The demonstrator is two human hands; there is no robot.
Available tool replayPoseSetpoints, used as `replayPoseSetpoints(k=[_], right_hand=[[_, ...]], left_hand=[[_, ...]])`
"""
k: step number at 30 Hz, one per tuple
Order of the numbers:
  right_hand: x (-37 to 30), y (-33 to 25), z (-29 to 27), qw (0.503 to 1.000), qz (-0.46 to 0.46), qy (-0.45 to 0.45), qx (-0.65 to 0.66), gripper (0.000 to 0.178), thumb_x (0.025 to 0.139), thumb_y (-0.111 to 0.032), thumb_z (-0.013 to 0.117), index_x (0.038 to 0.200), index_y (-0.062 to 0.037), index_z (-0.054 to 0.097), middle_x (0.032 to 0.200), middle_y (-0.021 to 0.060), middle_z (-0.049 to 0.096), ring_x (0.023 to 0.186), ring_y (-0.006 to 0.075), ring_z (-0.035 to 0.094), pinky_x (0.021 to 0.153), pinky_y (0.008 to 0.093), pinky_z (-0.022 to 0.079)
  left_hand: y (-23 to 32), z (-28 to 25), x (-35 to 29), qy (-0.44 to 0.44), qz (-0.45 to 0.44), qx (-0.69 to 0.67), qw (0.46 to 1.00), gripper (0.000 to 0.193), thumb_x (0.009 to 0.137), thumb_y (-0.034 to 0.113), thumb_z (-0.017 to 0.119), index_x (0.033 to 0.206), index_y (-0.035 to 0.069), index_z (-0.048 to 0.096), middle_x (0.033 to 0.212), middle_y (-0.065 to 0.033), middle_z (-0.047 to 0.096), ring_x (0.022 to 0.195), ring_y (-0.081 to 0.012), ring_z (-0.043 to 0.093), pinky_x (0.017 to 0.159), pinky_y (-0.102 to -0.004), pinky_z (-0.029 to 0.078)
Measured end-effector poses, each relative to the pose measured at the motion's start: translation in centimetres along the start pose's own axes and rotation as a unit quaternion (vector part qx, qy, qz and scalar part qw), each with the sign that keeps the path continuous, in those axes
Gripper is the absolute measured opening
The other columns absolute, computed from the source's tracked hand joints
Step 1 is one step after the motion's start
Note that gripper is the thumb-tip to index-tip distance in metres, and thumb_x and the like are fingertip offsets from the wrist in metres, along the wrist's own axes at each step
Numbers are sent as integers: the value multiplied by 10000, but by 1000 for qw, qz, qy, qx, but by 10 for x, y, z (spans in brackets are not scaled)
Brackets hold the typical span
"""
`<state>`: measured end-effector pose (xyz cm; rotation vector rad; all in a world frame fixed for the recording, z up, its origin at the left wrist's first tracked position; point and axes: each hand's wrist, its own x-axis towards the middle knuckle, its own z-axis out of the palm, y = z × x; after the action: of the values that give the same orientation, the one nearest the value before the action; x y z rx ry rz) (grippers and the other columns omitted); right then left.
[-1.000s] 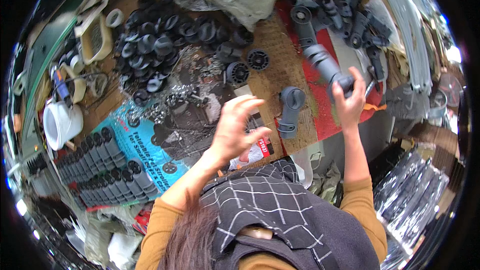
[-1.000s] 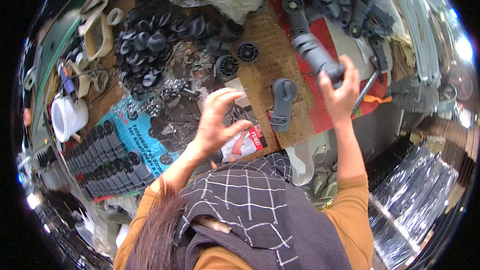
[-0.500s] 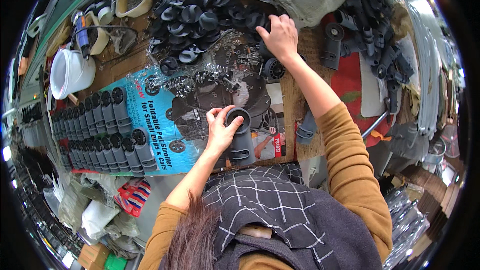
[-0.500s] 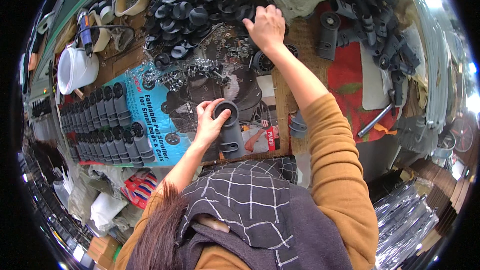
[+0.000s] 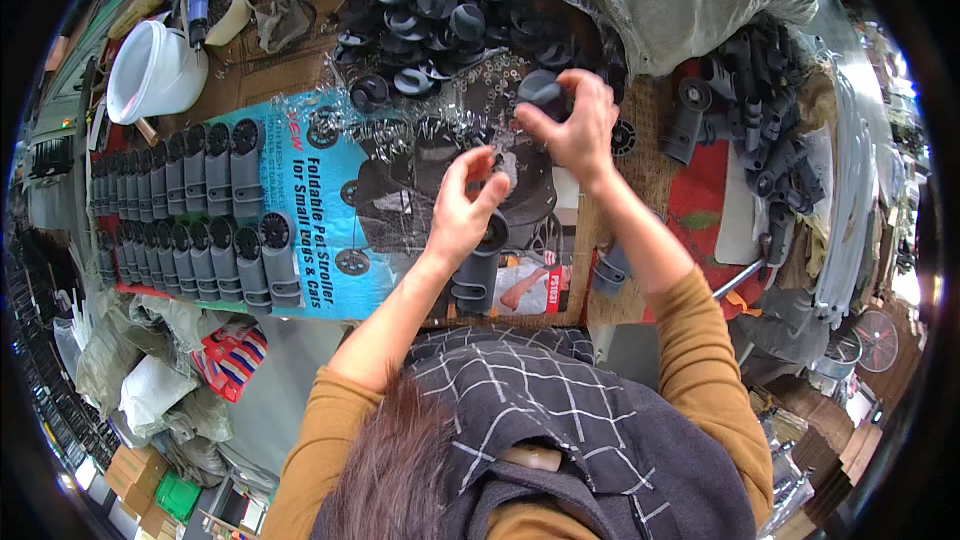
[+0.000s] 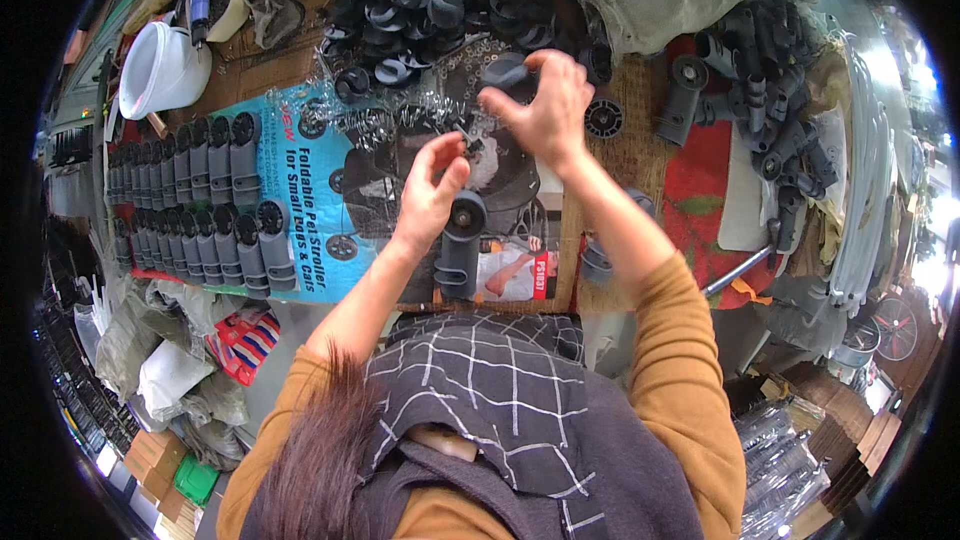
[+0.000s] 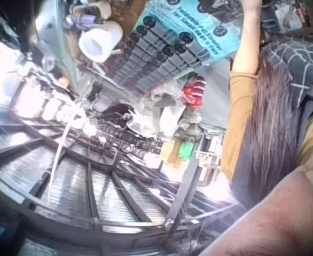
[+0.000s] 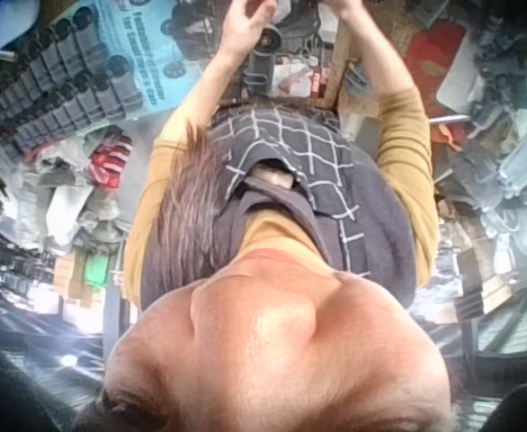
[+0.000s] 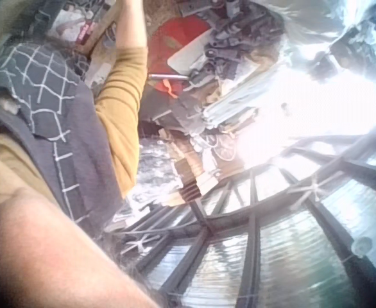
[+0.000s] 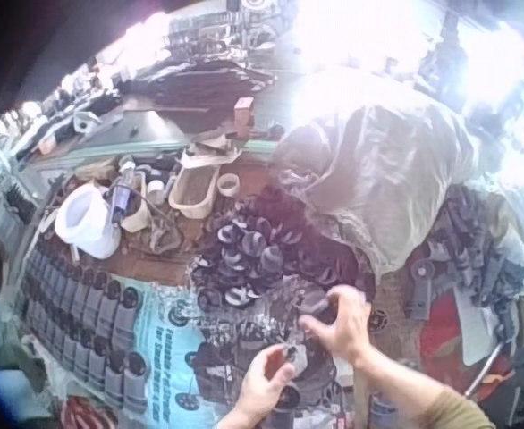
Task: The person repeatedly picks up small black plastic components from a cluttered workbench, fits them together by hand, and places the assembled units into a white bag. The process is repeated multiple times with similar parts.
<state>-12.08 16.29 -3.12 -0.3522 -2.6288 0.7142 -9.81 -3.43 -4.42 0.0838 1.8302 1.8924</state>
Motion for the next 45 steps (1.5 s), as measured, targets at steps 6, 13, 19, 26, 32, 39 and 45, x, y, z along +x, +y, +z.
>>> replayPoseSetpoints(k=[6,13,19,26,32,39,45], right_hand=[[-122,-58,-35,911,215,-206,287,616,690,-320,813,1097,-16,465,1003,116,529,957,219,518,853,360,440],[-160,-59,-17,775,465,-239,354,135,883,-129,647,916,-16,579,767,8,598,687,65,540,612,220,446],[-160,-57,1,869,392,-220,208,226,852,-175,676,961,-5,577,823,87,639,744,169,609,663,303,490],[-166,-50,10,837,388,-222,315,410,891,-129,621,1261,-21,481,1159,148,605,1014,206,618,832,306,519],[-166,-52,12,825,402,-223,329,395,890,-89,601,1260,-11,485,1147,138,609,1027,182,600,848,301,503],[-162,-53,16,847,392,-219,284,413,867,-108,616,1248,-11,490,1111,153,620,1035,227,604,886,330,480],[-165,-51,20,859,380,-198,279,383,821,-137,638,1167,3,554,1065,192,629,1011,306,615,880,377,478]], left_hand=[[16,-20,-24,-99,-143,-93,980,270,855,92,616,1105,26,539,969,-29,583,885,-91,555,785,-254,479],[-1,-43,-49,-162,-110,127,972,356,794,42,701,1140,28,619,1119,-42,508,960,-143,584,818,-270,525],[-14,-41,-34,-79,-38,294,952,434,792,101,699,1211,64,593,1105,-93,560,1010,-203,579,838,-307,521],[-34,-50,-26,-162,-30,297,940,480,885,211,619,1318,35,514,1271,-163,567,1197,-263,537,1000,-337,408],[-30,-52,-19,-190,-30,307,932,443,895,204,607,1294,25,536,1264,-163,572,1188,-273,542,1003,-337,404],[-32,-49,-18,-188,-21,316,930,397,889,163,602,1248,2,555,1199,-178,590,1121,-310,573,951,-360,442],[-31,-53,5,-304,-31,364,880,518,813,141,664,1290,10,510,1204,-168,542,1108,-290,559,959,-354,436]])
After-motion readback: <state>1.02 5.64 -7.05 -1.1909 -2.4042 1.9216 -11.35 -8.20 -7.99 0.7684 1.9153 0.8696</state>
